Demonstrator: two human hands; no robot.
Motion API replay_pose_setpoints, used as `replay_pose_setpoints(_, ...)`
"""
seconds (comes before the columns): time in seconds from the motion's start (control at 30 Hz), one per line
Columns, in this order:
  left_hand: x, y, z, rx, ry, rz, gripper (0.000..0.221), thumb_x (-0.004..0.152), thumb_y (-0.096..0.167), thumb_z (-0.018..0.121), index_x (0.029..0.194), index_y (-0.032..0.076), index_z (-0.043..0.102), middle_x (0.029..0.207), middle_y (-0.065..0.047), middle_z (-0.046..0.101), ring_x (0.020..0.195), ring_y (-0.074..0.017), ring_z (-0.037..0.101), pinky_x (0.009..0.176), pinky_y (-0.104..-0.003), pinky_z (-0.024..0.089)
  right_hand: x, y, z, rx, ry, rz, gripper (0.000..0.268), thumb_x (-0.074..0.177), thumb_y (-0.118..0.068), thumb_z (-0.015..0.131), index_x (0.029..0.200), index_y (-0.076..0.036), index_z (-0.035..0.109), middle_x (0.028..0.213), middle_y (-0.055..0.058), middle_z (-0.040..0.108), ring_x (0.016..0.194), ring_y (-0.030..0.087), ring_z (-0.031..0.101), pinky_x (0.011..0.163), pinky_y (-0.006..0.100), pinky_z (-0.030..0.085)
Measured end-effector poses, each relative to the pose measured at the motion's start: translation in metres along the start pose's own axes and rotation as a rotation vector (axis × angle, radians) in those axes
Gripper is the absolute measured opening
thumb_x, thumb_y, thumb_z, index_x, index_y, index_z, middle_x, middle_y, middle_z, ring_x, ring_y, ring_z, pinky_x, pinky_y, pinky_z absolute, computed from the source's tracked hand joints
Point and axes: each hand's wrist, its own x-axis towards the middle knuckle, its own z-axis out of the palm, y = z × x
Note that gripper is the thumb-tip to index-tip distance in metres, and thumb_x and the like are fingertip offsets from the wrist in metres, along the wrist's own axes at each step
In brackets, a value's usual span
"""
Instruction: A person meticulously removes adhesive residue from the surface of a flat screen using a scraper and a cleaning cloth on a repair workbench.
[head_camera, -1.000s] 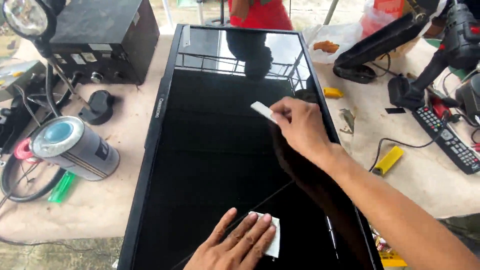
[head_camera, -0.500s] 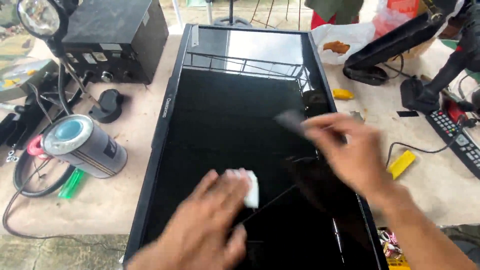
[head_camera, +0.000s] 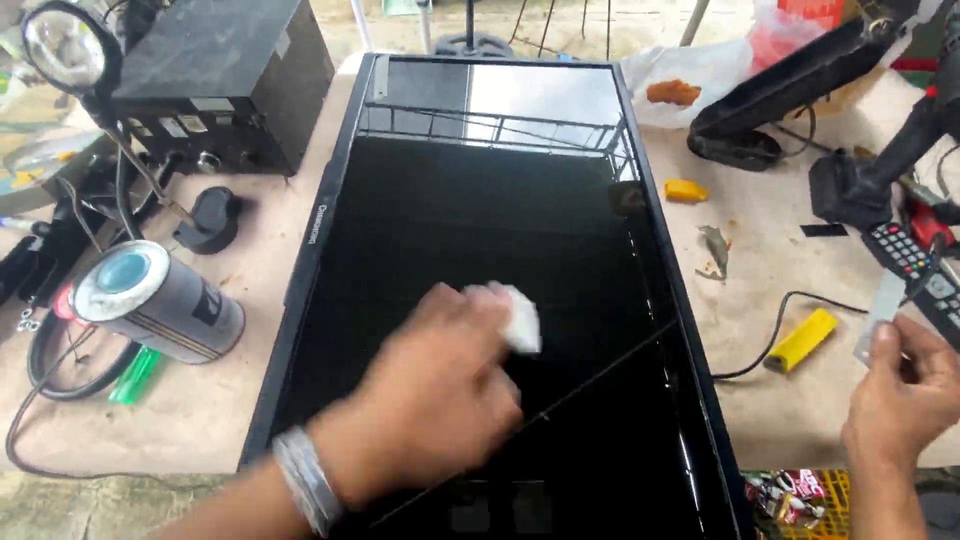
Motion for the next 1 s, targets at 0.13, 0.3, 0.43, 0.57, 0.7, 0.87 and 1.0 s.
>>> replay_pose_setpoints(0.13, 0.021, -0.076, -0.004, 0.22, -0.21, -0.408, 0.077, 0.097, 0.046, 0.036, 0.157, -0.002, 0.028, 0.161, -0.023, 0.032, 0.15, -0.0329, 0.029, 0.123, -0.052, 0.01, 0.002, -0.002, 0.003, 0.018, 0.03, 0.048, 0.012, 0.126, 0.006, 0.074, 0.137, 0.006, 0.07, 0.121, 0.016, 0.069, 0.104, 0.019, 0.062, 0.087, 0.029, 0.048)
replay_pose_setpoints(0.3, -0.002, 0.053, 0.031, -0.177, 0.081, 0.204, 0.07, 0.074, 0.035, 0.053, 0.125, -0.013, 0.058, 0.13, -0.031, 0.061, 0.124, -0.0465, 0.057, 0.115, -0.059, 0.033, 0.0, -0.004, 0.003, 0.0, -0.014, 0.021, 0.013, 0.129, 0.006, 0.071, 0.141, 0.009, 0.069, 0.125, 0.02, 0.069, 0.1, 0.023, 0.059, 0.084, 0.031, 0.047)
replay_pose_setpoints(0.43, 0.032, -0.004, 0.018, -0.072, -0.022, 0.04, 0.068, 0.078, 0.031, 0.052, 0.134, -0.008, 0.055, 0.137, -0.027, 0.06, 0.127, -0.0376, 0.055, 0.117, -0.056, 0.028, 0.004, -0.018, 0.003, -0.01, -0.01, 0.047, 0.014, 0.125, 0.004, 0.073, 0.139, 0.005, 0.072, 0.121, 0.015, 0.071, 0.102, 0.018, 0.063, 0.083, 0.029, 0.048)
replay_pose_setpoints(0.57, 0.069, -0.053, 0.026, 0.186, -0.086, -0.18, 0.052, 0.091, 0.039, 0.039, 0.123, 0.0, 0.054, 0.13, -0.022, 0.058, 0.12, -0.0351, 0.052, 0.112, -0.053, 0.026, 0.005, -0.042, -0.003, 0.036, -0.028, 0.077, 0.015, 0.12, 0.007, 0.07, 0.135, 0.009, 0.07, 0.121, 0.02, 0.071, 0.107, 0.025, 0.067, 0.09, 0.033, 0.054)
replay_pose_setpoints(0.7, 0.053, 0.081, 0.039, 0.027, -0.029, 0.195, 0.083, 0.072, 0.04, 0.048, 0.128, -0.022, 0.051, 0.124, -0.038, 0.057, 0.115, -0.0449, 0.052, 0.116, -0.049, 0.032, 0.004, -0.038, -0.002, -0.008, -0.021, 0.04, 0.015, 0.118, 0.008, 0.07, 0.132, 0.009, 0.072, 0.119, 0.021, 0.072, 0.106, 0.025, 0.067, 0.089, 0.034, 0.053)
replay_pose_setpoints(0.87, 0.069, -0.004, 0.043, 0.063, 0.043, 0.078, 0.056, 0.081, 0.034, 0.048, 0.121, -0.003, 0.061, 0.124, -0.025, 0.064, 0.111, -0.0372, 0.059, 0.11, -0.052, 0.033, 0.005, -0.061, -0.003, 0.025, -0.019, 0.137, 0.015, 0.118, 0.005, 0.069, 0.133, 0.006, 0.071, 0.118, 0.019, 0.071, 0.103, 0.023, 0.066, 0.084, 0.033, 0.054)
replay_pose_setpoints(1.0, 0.105, -0.081, 0.061, 0.321, -0.08, -0.223, 0.078, 0.091, 0.048, 0.037, 0.141, -0.011, 0.047, 0.135, -0.026, 0.06, 0.124, -0.0348, 0.054, 0.117, -0.052, 0.025, 0.005, -0.077, -0.004, 0.035, -0.021, 0.208, 0.014, 0.116, 0.0, 0.069, 0.13, 0.0, 0.071, 0.114, 0.013, 0.072, 0.094, 0.017, 0.064, 0.077, 0.029, 0.051)
